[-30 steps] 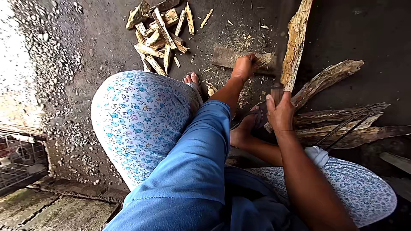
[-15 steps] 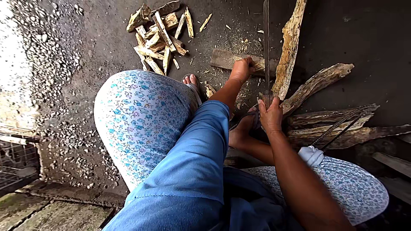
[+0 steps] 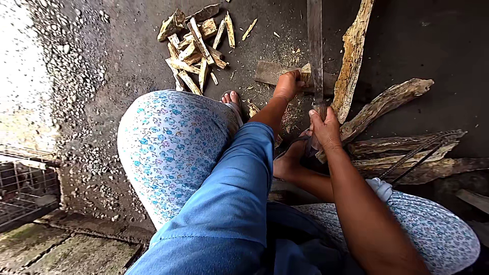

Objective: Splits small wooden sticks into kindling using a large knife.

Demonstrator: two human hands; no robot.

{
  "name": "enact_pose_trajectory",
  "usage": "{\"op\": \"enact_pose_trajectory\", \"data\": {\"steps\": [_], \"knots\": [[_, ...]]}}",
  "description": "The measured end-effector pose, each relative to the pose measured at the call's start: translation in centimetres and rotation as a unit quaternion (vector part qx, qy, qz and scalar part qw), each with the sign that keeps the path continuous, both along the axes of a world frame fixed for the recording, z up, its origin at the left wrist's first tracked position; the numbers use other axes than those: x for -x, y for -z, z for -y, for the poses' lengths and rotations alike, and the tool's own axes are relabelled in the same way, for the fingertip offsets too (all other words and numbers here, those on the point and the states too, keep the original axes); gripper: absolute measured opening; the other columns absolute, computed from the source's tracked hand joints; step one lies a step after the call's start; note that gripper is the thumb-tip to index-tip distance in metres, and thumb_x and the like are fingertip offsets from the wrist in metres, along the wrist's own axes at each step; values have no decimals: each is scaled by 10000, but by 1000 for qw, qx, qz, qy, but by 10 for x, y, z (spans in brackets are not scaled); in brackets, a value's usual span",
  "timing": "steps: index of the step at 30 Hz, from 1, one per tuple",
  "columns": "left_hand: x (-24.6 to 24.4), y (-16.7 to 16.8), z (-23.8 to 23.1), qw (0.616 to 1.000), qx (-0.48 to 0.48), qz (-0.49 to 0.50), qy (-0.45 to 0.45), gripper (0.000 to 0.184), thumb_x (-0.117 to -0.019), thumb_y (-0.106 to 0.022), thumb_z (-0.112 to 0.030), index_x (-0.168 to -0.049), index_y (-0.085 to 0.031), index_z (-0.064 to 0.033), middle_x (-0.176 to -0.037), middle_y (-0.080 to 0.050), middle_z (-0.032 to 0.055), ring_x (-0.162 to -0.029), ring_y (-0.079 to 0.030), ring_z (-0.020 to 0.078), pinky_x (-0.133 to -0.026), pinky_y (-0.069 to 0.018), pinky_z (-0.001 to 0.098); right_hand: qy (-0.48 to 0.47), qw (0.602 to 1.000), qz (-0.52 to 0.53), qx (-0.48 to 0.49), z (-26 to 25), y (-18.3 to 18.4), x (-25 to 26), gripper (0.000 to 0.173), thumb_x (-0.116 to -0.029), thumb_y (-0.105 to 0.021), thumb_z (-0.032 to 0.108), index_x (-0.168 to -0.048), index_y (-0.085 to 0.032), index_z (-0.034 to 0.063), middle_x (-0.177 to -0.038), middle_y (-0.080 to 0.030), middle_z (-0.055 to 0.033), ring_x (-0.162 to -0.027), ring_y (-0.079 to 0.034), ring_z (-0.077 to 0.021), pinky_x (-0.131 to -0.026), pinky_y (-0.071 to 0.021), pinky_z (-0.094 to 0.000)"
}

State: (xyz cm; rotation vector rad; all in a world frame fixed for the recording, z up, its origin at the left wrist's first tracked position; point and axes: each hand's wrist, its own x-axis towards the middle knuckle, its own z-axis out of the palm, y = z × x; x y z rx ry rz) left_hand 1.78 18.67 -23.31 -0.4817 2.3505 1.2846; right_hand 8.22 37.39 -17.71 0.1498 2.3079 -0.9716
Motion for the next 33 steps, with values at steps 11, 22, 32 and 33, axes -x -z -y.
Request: {"op": "enact_pose_trajectory", "data": {"steps": [11, 22, 32, 33], "knots": [[-2, 8, -6, 989, 39, -101, 102, 187, -998, -626, -93, -1110, -710, 30, -1182, -701, 201, -1159, -672, 335, -1049, -505, 477, 22, 987, -150, -61, -6, -41, -11, 481, -1048, -554, 420, -1299, -524, 11, -888, -667, -165, -719, -691, -299, -703, -575, -522], [3, 5, -5, 993, 31, -73, 90, 191, -999, -620, -105, -1100, -720, 24, -1179, -713, 195, -1164, -674, 336, -1052, -503, 494, -80, 973, -24, -217, -1, -39, -5, 575, -1061, -559, 434, -1318, -496, -76, -1036, -663, -326, -1013, -670, -504, -866, -514, -643], [-60, -6, 15, 989, 82, 108, -58, 341, -1038, -573, -308, -1239, -673, -51, -1283, -666, 182, -1201, -649, 357, -1002, -518, 598, 11, 966, -250, -61, 1, -69, -12, 538, -1042, -554, 428, -1304, -515, -41, -915, -677, -174, -726, -708, -274, -699, -600, -488], [-71, -9, 14, 983, 90, 157, -14, 393, -1022, -600, -380, -1192, -692, -39, -1244, -681, 208, -1183, -656, 388, -973, -521, 636, 7, 960, -274, -58, 1, -64, -13, 540, -1040, -559, 404, -1308, -501, -61, -924, -677, -182, -738, -716, -270, -710, -610, -469]]}}
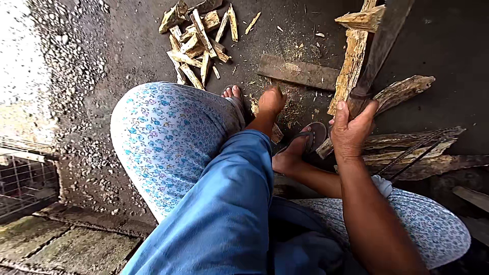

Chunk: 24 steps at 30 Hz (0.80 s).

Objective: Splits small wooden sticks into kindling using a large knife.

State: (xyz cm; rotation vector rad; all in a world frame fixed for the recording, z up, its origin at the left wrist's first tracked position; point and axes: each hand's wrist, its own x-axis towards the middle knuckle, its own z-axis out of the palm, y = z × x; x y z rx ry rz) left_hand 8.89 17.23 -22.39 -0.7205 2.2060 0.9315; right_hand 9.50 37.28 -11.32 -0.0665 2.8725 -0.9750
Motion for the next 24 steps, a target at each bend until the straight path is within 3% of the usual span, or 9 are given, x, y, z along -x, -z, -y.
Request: {"op": "enact_pose_trajectory", "data": {"steps": [2, 4, 7, 9, 12, 16, 19, 22, 24], "knots": [[-12, -13, -9, 986, -16, 130, 100, 482, -975, -667, -433, -1186, -687, -1, -1261, -659, 267, -1212, -628, 445, -963, -500, 685, -17, 992, 103, -74, -3, 21, 2, 563, -1047, -574, 372, -1336, -480, -102, -961, -679, -282, -860, -713, -415, -793, -573, -572], [-18, -27, -25, 958, -15, 209, 195, 527, -967, -724, -357, -1336, -611, 3, -1431, -549, 286, -1350, -520, 469, -1036, -457, 671, -46, 946, 265, -182, -5, 44, 16, 605, -1063, -545, 438, -1364, -480, -83, -1104, -662, -339, -1066, -663, -511, -898, -510, -658], [-56, 14, -30, 963, 22, 129, 236, 574, -845, -821, -154, -1367, -623, -19, -1519, -447, 293, -1403, -409, 527, -1004, -493, 670, -49, 926, 310, -209, -4, 60, 19, 621, -1062, -534, 474, -1365, -494, -67, -1140, -652, -340, -1104, -648, -510, -913, -499, -665], [-65, 29, -28, 964, 15, 108, 242, 589, -825, -838, -174, -1358, -634, -28, -1506, -457, 288, -1396, -416, 521, -1004, -504, 651, -47, 928, 308, -203, -7, 60, 16, 638, -1058, -535, 482, -1398, -487, -56, -1155, -656, -330, -1117, -646, -497, -934, -490, -662], [-43, 28, -18, 976, -60, 118, 174, 404, -926, -731, -261, -1214, -685, 20, -1308, -631, 278, -1272, -583, 453, -1015, -490, 658, -43, 933, 299, -195, -13, 66, 15, 639, -1052, -555, 475, -1410, -470, -48, -1154, -657, -326, -1107, -648, -501, -926, -492, -664], [-6, 16, -17, 995, -90, 47, 1, 402, -998, -657, -253, -1318, -632, -12, -1298, -654, 251, -1248, -621, 419, -1048, -489, 627, -68, 919, 327, -210, -10, 77, 7, 611, -1035, -622, 407, -1388, -441, -58, -1124, -648, -344, -1087, -647, -523, -902, -503, -667], [17, 22, -32, 995, -92, 3, -44, 517, -969, -699, -215, -1422, -552, -13, -1389, -600, 242, -1308, -581, 395, -1090, -475, 586, -72, 910, 342, -223, -3, 87, 5, 576, -1028, -637, 342, -1384, -433, -62, -1124, -652, -336, -1091, -656, -507, -902, -511, -654], [29, 31, -48, 991, -85, -9, -99, 724, -897, -781, -217, -1503, -446, -7, -1467, -521, 269, -1358, -531, 413, -1106, -468, 578, 3, 938, 312, -152, -5, 95, 4, 511, -973, -680, 242, -1355, -481, -32, -1114, -655, -316, -1064, -653, -487, -890, -494, -665], [31, 35, -58, 988, -62, 4, -142, 896, -823, -869, -331, -1524, -414, -7, -1503, -482, 271, -1390, -487, 429, -1110, -454, 585, 38, 952, 279, -121, -9, 93, 1, 497, -943, -695, 212, -1337, -505, -24, -1110, -655, -307, -1046, -648, -482, -869, -483, -677]]}}
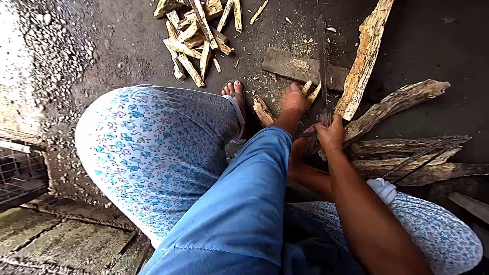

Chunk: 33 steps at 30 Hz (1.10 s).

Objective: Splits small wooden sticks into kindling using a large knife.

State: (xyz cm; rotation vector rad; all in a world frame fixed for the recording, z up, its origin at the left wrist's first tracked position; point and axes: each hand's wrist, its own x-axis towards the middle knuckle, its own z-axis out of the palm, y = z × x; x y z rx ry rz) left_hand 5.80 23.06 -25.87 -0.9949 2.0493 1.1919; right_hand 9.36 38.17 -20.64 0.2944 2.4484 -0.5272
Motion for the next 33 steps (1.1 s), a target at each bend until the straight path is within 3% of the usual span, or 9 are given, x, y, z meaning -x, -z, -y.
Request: {"op": "enact_pose_trajectory", "data": {"steps": [4, 8, 13, 18, 22, 25, 28, 31, 33], "knots": [[10, 3, -22, 998, 35, 41, -18, 1032, -730, -906, -498, -1517, -428, -32, -1531, -447, 253, -1416, -441, 429, -1095, -431, 616, 11, 997, -42, -59, 10, -4, 5, 553, -984, -671, 249, -1419, -451, -12, -1186, -654, -309, -1116, -650, -484, -938, -491, -649], [18, 4, -23, 997, -2, 27, 66, 675, -825, -827, -278, -1386, -579, 2, -1451, -526, 275, -1346, -509, 455, -1050, -455, 662, -19, 996, -3, -86, 14, 3, 7, 597, -960, -722, 230, -1406, -432, -40, -1237, -635, -299, -1175, -634, -451, -1005, -489, -601], [6, -6, 41, 983, -144, 29, 107, 493, -924, -755, -271, -1292, -631, 32, -1246, -658, 274, -1195, -637, 408, -995, -511, 625, -51, 996, 15, -72, 18, 0, 2, 638, -970, -698, 239, -1462, -398, -36, -1256, -639, -292, -1184, -639, -431, -1015, -485, -583], [-3, -49, 150, 982, -65, -23, -174, 499, -980, -709, -332, -1291, -625, 49, -1238, -659, 274, -1178, -640, 400, -1012, -510, 582, -54, 995, 30, -84, 21, -10, 2, 669, -983, -681, 237, -1505, -360, -30, -1259, -641, -300, -1206, -630, -440, -1019, -479, -585], [0, -93, 223, 890, 39, -128, -436, 684, -965, -714, -461, -1369, -547, 66, -1292, -633, 275, -1223, -619, 380, -1037, -504, 539, -55, 995, 37, -74, 22, -27, 4, 649, -989, -661, 233, -1502, -370, -38, -1310, -613, -308, -1249, -600, -444, -1039, -454, -603], [-5, -117, 237, 852, 80, -118, -504, 785, -974, -693, -463, -1482, -396, 57, -1370, -588, 266, -1273, -601, 347, -1048, -511, 496, 0, 999, 42, 5, 20, -42, 4, 586, -992, -669, 223, -1450, -429, -53, -1247, -624, -300, -1120, -645, -403, -958, -492, -574], [-31, -112, 209, 904, 78, -84, -413, 639, -973, -690, -306, -1445, -451, 53, -1316, -615, 283, -1237, -615, 397, -1013, -519, 555, 151, 972, 64, 165, 19, -61, 0, 351, -1043, -608, 237, -1294, -494, 19, -813, -605, -80, -565, -614, -164, -535, -570, -345], [-66, -82, 154, 994, 65, -57, -70, 428, -980, -625, -203, -1362, -606, -10, -1307, -655, 246, -1248, -622, 407, -1025, -509, 617, 304, 895, 119, 303, 19, -113, 0, 195, -1069, -529, 275, -1016, -562, 90, -649, -583, -17, -481, -572, -141, -471, -551, -325], [-84, -54, 115, 973, 72, -90, 200, 458, -922, -706, -146, -1364, -629, -52, -1396, -610, 196, -1348, -544, 383, -1084, -475, 604, 346, 842, 164, 381, 9, -148, -1, 284, -1097, -425, 308, -927, -557, 121, -627, -549, 16, -478, -560, -104, -472, -553, -288]]}}
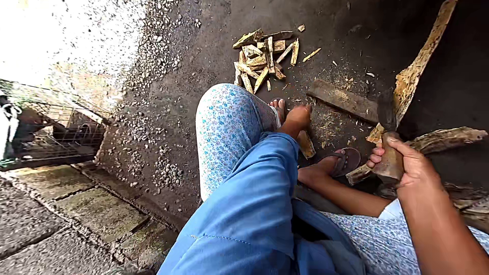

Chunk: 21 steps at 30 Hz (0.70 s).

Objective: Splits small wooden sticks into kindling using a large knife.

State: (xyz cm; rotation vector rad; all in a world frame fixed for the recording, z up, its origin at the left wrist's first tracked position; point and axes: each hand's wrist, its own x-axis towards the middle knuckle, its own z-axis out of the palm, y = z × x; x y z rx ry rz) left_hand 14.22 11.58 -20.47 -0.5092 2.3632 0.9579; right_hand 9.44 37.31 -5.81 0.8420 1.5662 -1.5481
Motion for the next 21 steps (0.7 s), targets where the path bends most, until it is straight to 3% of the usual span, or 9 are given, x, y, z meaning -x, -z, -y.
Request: {"op": "enact_pose_trajectory", "data": {"steps": [3, 5, 8, 12, 18, 21], "knots": [[-17, 24, -52, 947, 29, -37, 319, 572, -875, -780, -132, -1414, -598, -82, -1539, -492, 171, -1467, -394, 401, -1155, -375, 599, 58, 991, 25, 115, -30, -34, -7, 406, -1095, -296, 352, -969, -582, 93, -637, -574, -11, -502, -613, -132, -498, -593, -318], [-25, 31, -72, 908, 45, -35, 416, 534, -914, -739, -107, -1423, -583, -83, -1567, -455, 181, -1473, -380, 421, -1154, -358, 629, 92, 979, 31, 178, -44, -40, -14, 480, -1078, -251, 402, -993, -602, 85, -642, -593, -31, -526, -635, -154, -520, -601, -337], [-33, 40, -86, 884, 66, 4, 462, 492, -984, -623, -42, -1465, -537, -97, -1549, -460, 198, -1443, -409, 437, -1158, -313, 669, 126, 969, 24, 210, -45, -34, -25, 493, -1077, -236, 415, -998, -597, 88, -627, -585, -30, -514, -632, -160, -513, -599, -336], [-41, 51, -88, 875, 86, 22, 476, 376, -1055, -485, -56, -1421, -570, -61, -1506, -501, 212, -1415, -443, 439, -1177, -265, 674, 163, 951, 24, 261, -36, -24, -35, 434, -1055, -301, 394, -1006, -591, 74, -628, -578, -37, -494, -619, -163, -486, -584, -335], [-34, 44, -93, 841, 112, 36, 528, 410, -1021, -545, -37, -1428, -576, -79, -1501, -480, 229, -1387, -443, 455, -1102, -349, 678, 206, 931, 41, 298, -45, -20, -33, 415, -1031, -370, 413, -1033, -592, 62, -650, -582, -54, -499, -615, -167, -486, -576, -326], [-30, 41, -95, 835, 114, 44, 537, 412, -1047, -514, -66, -1456, -552, -95, -1518, -494, 179, -1421, -434, 408, -1124, -336, 643, 204, 955, 8, 217, -42, -22, -40, 414, -1071, -316, 374, -1004, -580, 62, -609, -572, -46, -461, -603, -163, -456, -573, -332]]}}
